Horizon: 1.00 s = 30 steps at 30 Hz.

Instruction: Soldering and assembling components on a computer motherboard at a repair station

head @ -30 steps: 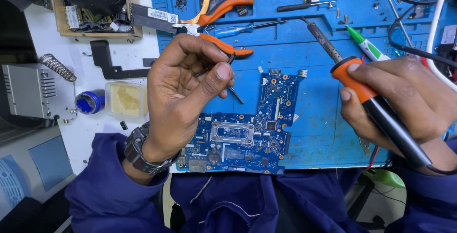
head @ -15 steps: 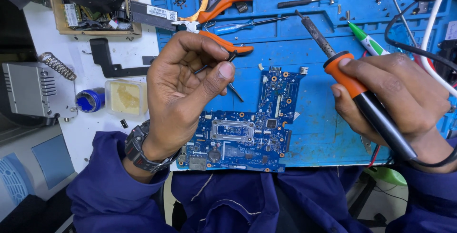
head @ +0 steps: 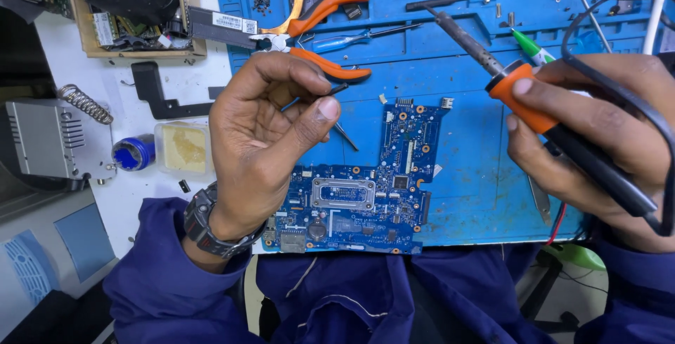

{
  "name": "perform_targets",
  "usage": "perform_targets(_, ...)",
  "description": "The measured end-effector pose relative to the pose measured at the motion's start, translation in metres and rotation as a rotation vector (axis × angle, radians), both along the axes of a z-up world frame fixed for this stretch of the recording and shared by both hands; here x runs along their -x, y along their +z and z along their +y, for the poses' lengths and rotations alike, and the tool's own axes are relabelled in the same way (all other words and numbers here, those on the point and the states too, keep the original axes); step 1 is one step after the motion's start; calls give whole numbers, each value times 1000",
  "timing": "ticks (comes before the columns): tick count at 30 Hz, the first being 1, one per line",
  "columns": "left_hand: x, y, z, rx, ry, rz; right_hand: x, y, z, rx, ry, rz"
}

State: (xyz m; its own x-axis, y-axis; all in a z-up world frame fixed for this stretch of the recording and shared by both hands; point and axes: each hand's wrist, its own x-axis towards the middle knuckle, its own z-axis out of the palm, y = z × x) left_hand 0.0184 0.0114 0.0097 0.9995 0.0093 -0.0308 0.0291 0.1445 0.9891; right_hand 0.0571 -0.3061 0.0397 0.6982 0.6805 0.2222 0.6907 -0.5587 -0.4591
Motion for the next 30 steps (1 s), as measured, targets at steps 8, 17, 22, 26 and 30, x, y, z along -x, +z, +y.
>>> perform_targets(8, -1, 1, 0, -25, -4, -9, -7, -13, 11, -124, 118, -33)
perform_targets(17, 0, 0, 1, -19, -5, -8, 4, 1, -1, 28, -13, 123)
perform_targets(22, 1, -2, 0, 15, 43, -16, 35, -26, -20, -187, -409, 233)
perform_targets(26, 1, -5, 1, 43, 73, -9, 8, -19, -14, -260, -206, 259)
perform_targets(30, 1, -6, 0, 56, 76, 4, 14, -15, -3, -343, -468, 479)
